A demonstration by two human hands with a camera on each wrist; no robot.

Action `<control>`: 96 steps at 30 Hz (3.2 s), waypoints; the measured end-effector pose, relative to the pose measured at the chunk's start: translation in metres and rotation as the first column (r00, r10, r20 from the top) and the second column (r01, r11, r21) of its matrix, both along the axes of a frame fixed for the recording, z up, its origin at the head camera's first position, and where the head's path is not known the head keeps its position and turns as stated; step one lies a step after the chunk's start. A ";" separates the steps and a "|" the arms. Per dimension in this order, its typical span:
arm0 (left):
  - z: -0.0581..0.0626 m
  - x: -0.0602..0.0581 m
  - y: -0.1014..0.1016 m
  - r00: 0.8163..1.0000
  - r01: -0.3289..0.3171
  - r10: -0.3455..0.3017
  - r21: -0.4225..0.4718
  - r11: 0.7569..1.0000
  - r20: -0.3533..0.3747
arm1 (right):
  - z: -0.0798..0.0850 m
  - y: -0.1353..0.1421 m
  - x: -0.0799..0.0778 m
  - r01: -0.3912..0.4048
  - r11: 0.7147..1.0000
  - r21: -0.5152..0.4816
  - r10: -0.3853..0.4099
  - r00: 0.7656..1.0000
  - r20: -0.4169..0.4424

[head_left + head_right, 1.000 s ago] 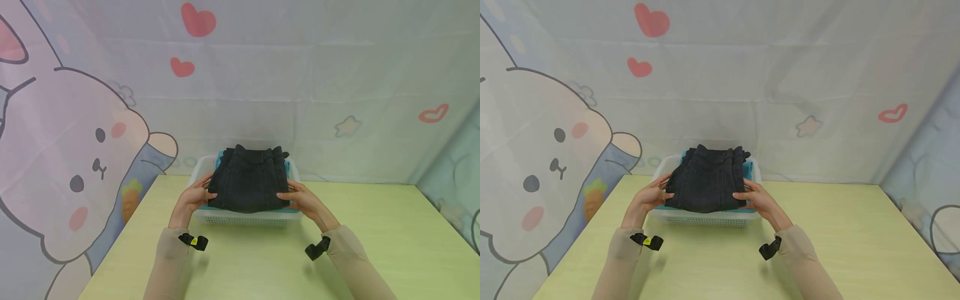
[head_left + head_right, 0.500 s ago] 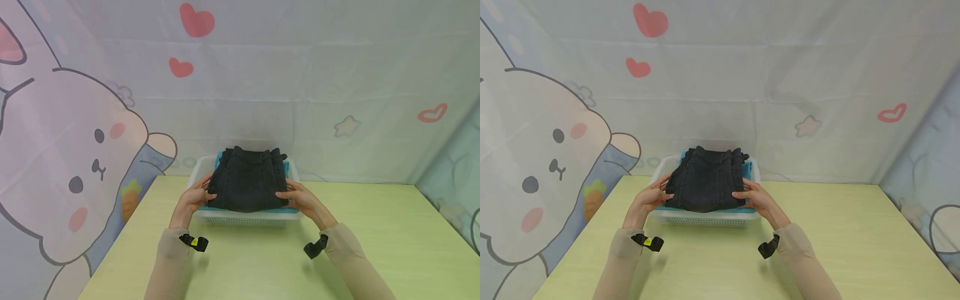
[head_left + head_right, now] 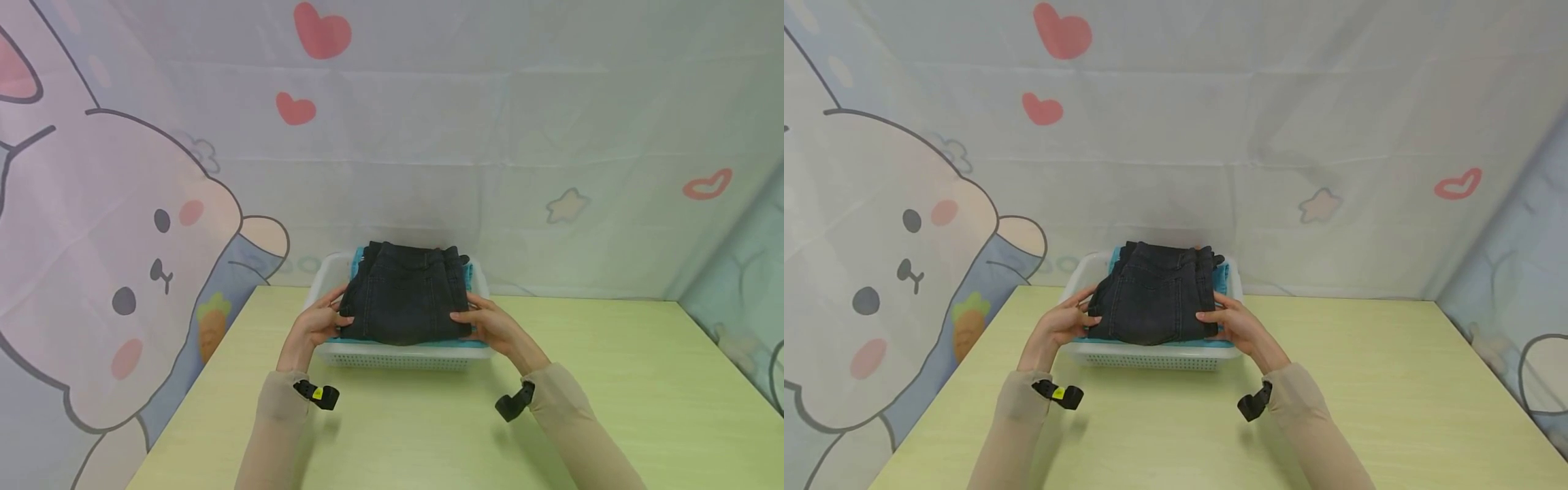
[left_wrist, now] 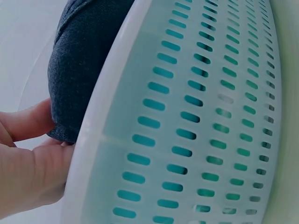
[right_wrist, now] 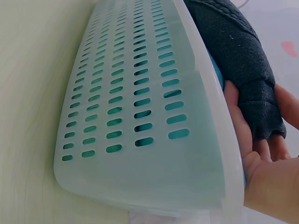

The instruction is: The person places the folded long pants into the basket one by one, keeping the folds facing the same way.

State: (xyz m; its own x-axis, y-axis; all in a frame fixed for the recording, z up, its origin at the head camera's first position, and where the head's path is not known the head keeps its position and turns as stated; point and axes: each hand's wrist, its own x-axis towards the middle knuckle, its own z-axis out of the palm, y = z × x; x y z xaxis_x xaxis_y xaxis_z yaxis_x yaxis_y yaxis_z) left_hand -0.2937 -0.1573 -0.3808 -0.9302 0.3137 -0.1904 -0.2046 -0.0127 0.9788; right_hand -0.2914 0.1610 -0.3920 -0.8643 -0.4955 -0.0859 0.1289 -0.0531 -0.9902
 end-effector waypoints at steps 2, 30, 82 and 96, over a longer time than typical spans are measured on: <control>-0.001 0.000 0.000 1.000 0.004 -0.004 0.015 1.000 0.009 | -0.001 0.000 0.000 -0.003 1.000 0.003 0.003 1.000 0.002; -0.006 0.001 -0.002 1.000 0.000 0.000 0.025 1.000 0.011 | 0.005 -0.002 0.010 0.064 0.989 0.130 -0.068 0.998 0.020; 0.030 0.028 0.015 0.946 -0.238 0.124 -0.383 0.892 -0.299 | 0.031 0.001 0.037 0.385 0.829 0.407 -0.217 0.890 -0.400; 0.022 0.027 0.044 0.731 -0.417 -0.082 -0.539 0.732 -0.678 | 0.033 -0.029 0.033 0.629 0.694 0.351 -0.113 0.576 -0.810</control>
